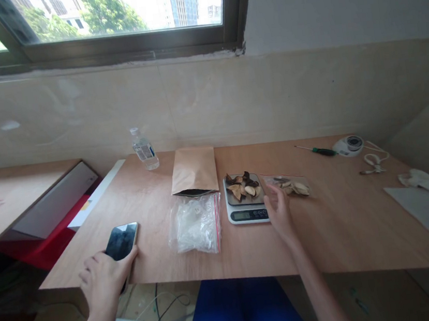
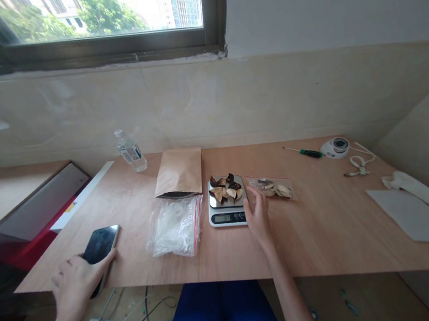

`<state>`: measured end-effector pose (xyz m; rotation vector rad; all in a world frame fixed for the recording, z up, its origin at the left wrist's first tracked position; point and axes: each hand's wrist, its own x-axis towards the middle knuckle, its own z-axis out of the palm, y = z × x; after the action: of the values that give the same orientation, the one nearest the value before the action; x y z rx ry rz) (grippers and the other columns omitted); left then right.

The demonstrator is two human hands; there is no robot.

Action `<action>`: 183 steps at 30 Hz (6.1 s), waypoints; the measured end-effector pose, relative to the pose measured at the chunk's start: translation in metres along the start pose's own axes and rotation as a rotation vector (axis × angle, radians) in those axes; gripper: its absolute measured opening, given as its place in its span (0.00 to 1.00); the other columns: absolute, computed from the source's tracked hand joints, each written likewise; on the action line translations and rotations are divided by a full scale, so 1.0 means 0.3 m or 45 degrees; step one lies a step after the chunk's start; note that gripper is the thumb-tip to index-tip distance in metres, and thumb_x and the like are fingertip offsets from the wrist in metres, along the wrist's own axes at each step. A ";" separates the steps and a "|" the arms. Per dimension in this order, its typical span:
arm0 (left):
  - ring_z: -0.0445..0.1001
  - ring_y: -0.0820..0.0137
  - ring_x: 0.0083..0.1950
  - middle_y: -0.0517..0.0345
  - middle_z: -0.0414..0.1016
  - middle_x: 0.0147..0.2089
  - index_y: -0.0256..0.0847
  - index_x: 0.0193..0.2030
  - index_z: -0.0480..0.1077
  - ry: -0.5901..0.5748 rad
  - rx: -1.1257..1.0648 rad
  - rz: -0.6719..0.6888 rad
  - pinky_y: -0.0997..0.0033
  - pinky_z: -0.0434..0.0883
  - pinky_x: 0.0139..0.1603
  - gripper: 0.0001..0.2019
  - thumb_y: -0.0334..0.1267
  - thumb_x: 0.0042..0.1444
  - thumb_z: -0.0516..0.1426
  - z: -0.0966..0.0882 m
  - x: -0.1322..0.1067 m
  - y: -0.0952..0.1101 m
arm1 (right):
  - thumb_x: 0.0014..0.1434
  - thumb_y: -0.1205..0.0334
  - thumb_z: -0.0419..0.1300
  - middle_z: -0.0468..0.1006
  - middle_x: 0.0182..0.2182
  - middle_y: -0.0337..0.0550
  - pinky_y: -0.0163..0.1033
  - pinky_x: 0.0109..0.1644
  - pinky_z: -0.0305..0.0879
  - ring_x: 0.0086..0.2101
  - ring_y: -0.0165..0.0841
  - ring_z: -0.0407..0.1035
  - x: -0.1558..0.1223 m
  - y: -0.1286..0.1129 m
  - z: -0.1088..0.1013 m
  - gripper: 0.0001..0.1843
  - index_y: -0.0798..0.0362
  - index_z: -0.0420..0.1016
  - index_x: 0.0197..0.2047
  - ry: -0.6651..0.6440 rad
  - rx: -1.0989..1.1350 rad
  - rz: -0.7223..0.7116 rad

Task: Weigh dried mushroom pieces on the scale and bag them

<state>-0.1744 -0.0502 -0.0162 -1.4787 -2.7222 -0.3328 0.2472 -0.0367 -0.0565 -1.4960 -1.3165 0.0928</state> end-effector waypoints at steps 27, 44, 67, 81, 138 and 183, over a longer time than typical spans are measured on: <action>0.64 0.53 0.55 0.42 0.65 0.51 0.35 0.53 0.64 0.157 -0.585 0.547 0.51 0.62 0.54 0.23 0.47 0.55 0.49 -0.024 -0.253 0.254 | 0.63 0.64 0.47 0.71 0.43 0.48 0.50 0.55 0.59 0.49 0.38 0.64 -0.008 -0.268 0.089 0.12 0.52 0.68 0.45 -0.249 0.104 -0.289; 0.73 0.66 0.43 0.53 0.74 0.45 0.43 0.47 0.70 -0.010 -0.618 0.874 0.69 0.67 0.44 0.13 0.32 0.58 0.48 0.087 0.039 0.565 | 0.61 0.72 0.42 0.64 0.58 0.56 0.46 0.64 0.54 0.60 0.36 0.55 -0.057 -0.393 0.341 0.24 0.64 0.62 0.59 -0.899 0.119 -0.447; 0.73 0.73 0.35 0.62 0.77 0.41 0.49 0.44 0.74 0.183 -0.768 0.741 0.76 0.60 0.31 0.12 0.38 0.60 0.50 -0.069 -0.006 0.591 | 0.62 0.72 0.46 0.72 0.50 0.63 0.46 0.52 0.65 0.48 0.44 0.70 0.108 -0.534 0.563 0.19 0.65 0.66 0.55 -0.805 -0.784 -0.293; 0.73 0.72 0.35 0.61 0.77 0.42 0.49 0.44 0.74 0.194 -0.765 0.703 0.76 0.60 0.31 0.13 0.39 0.59 0.50 -0.085 -0.010 0.592 | 0.60 0.77 0.47 0.67 0.54 0.66 0.58 0.58 0.55 0.54 0.48 0.63 0.135 -0.464 0.611 0.21 0.66 0.62 0.57 -0.632 -0.616 -0.274; 0.54 0.60 0.66 0.51 0.58 0.65 0.45 0.60 0.60 -0.278 -0.359 1.432 0.49 0.50 0.65 0.21 0.41 0.59 0.49 0.144 -0.286 0.496 | 0.60 0.56 0.51 0.67 0.54 0.51 0.50 0.59 0.55 0.55 0.40 0.59 0.133 -0.104 -0.054 0.20 0.51 0.67 0.54 -0.342 -0.288 -0.252; 0.58 0.63 0.65 0.54 0.62 0.63 0.48 0.59 0.61 0.173 -0.559 1.236 0.55 0.54 0.65 0.19 0.41 0.60 0.48 0.053 -0.307 0.363 | 0.60 0.58 0.50 0.72 0.49 0.49 0.51 0.56 0.51 0.51 0.43 0.60 -0.073 0.062 -0.221 0.19 0.52 0.67 0.53 -0.401 -0.716 -0.252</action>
<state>-0.0320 -0.0660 -0.0242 -2.5081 -1.5782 -0.9298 0.2941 -0.0916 -0.0553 -1.8575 -1.8429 -0.1935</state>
